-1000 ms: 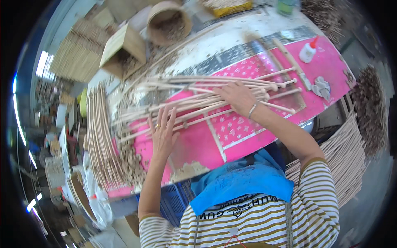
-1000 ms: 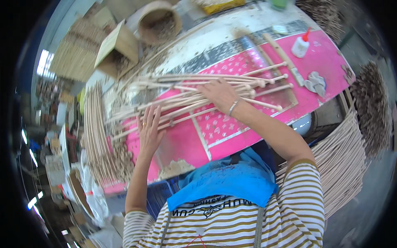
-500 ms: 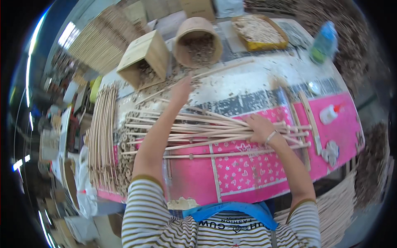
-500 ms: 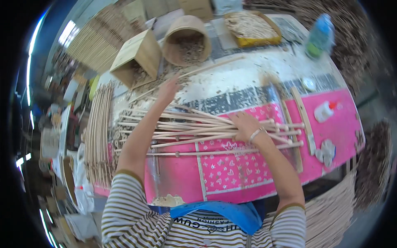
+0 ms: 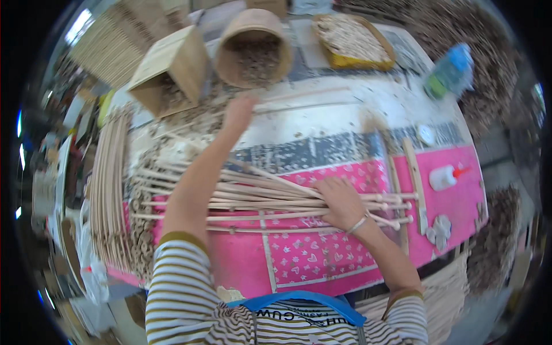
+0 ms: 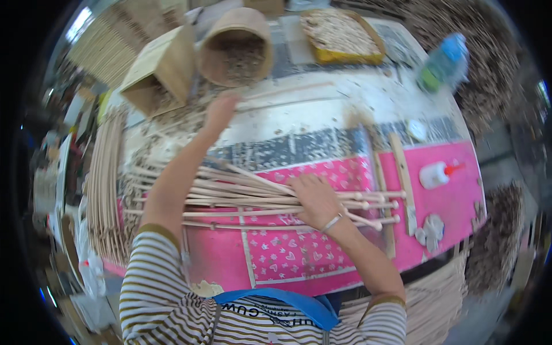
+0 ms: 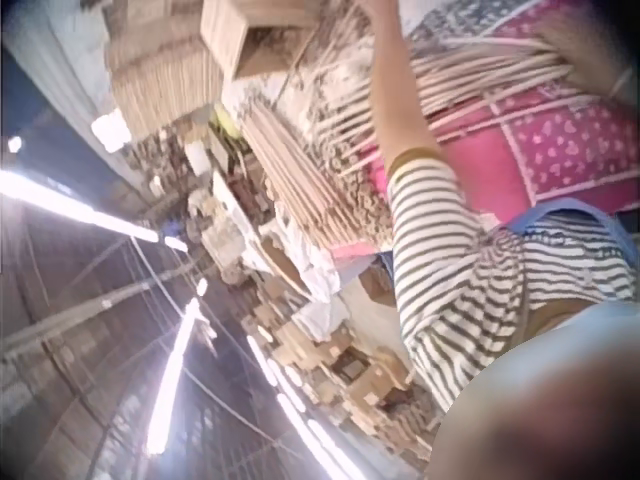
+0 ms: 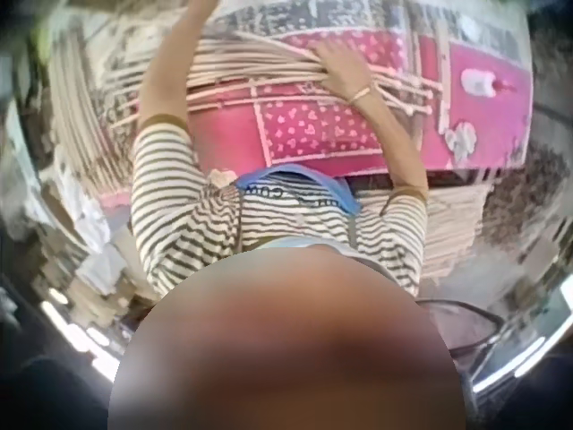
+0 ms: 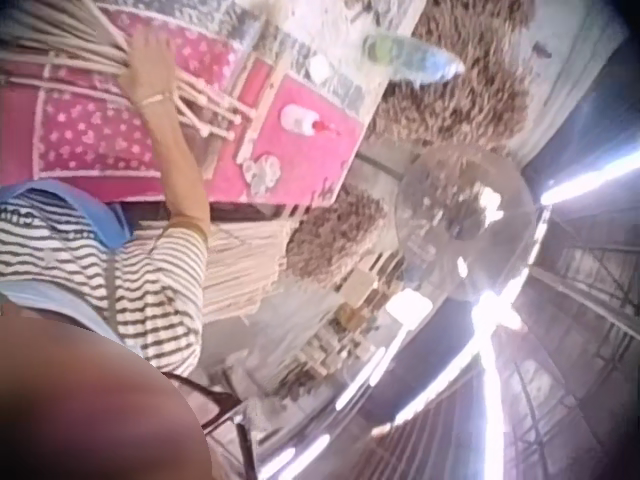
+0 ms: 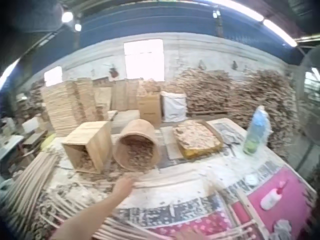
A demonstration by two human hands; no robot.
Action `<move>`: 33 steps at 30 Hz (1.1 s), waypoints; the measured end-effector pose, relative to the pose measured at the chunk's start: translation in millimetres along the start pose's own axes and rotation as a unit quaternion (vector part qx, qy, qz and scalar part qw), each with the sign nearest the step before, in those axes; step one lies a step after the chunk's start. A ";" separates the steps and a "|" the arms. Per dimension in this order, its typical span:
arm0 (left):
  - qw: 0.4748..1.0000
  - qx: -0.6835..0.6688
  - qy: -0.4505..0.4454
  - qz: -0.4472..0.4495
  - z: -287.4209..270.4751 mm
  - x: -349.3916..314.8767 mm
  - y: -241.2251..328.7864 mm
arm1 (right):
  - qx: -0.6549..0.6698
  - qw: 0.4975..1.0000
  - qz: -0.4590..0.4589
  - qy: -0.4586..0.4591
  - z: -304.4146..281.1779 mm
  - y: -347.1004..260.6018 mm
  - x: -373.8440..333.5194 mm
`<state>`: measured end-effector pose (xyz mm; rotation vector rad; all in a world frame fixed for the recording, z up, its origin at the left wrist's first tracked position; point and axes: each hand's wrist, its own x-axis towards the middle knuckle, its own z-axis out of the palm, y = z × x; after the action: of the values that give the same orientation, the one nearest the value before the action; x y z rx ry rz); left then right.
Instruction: Assembling a wooden structure by placing wooden rods onto a frame with spacers and applying glue.
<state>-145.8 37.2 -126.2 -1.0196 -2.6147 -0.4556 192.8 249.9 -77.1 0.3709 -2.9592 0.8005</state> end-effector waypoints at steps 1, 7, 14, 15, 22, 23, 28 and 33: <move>0.999 -0.026 0.002 0.030 -10.0 -3.9 4.2 | 0.017 1.000 0.005 -0.008 -1.4 -2.5 -1.4; 0.979 -0.101 -0.123 0.125 -74.2 -30.0 38.3 | -0.003 0.994 0.068 -0.085 -25.9 2.3 9.2; 0.927 -0.192 -0.293 0.136 -79.7 -68.2 48.9 | -0.029 0.990 0.138 -0.030 -29.4 56.2 26.4; 0.932 -0.187 -0.286 0.120 -79.7 -70.5 46.2 | -0.082 0.986 0.145 -0.001 -27.0 57.9 22.1; 0.941 -0.145 -0.293 0.086 -106.7 -89.6 13.8 | -0.111 0.951 0.100 0.272 -18.1 39.0 -39.1; 0.941 -0.147 -0.293 0.085 -111.1 -95.7 11.7 | -0.100 0.959 0.090 0.251 -16.0 37.4 -43.8; 0.952 -0.095 -0.265 0.118 -116.4 -128.1 29.1 | -0.008 0.960 0.114 0.256 -1.2 35.7 -63.5; 0.944 -0.064 -0.316 0.071 -135.8 -148.7 55.6 | -0.048 0.953 0.112 0.279 -0.2 56.9 -65.0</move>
<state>18.9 -66.4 -50.0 -1.6069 -3.0504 -0.2975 242.0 311.7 -112.1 -0.1786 -2.5101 0.6400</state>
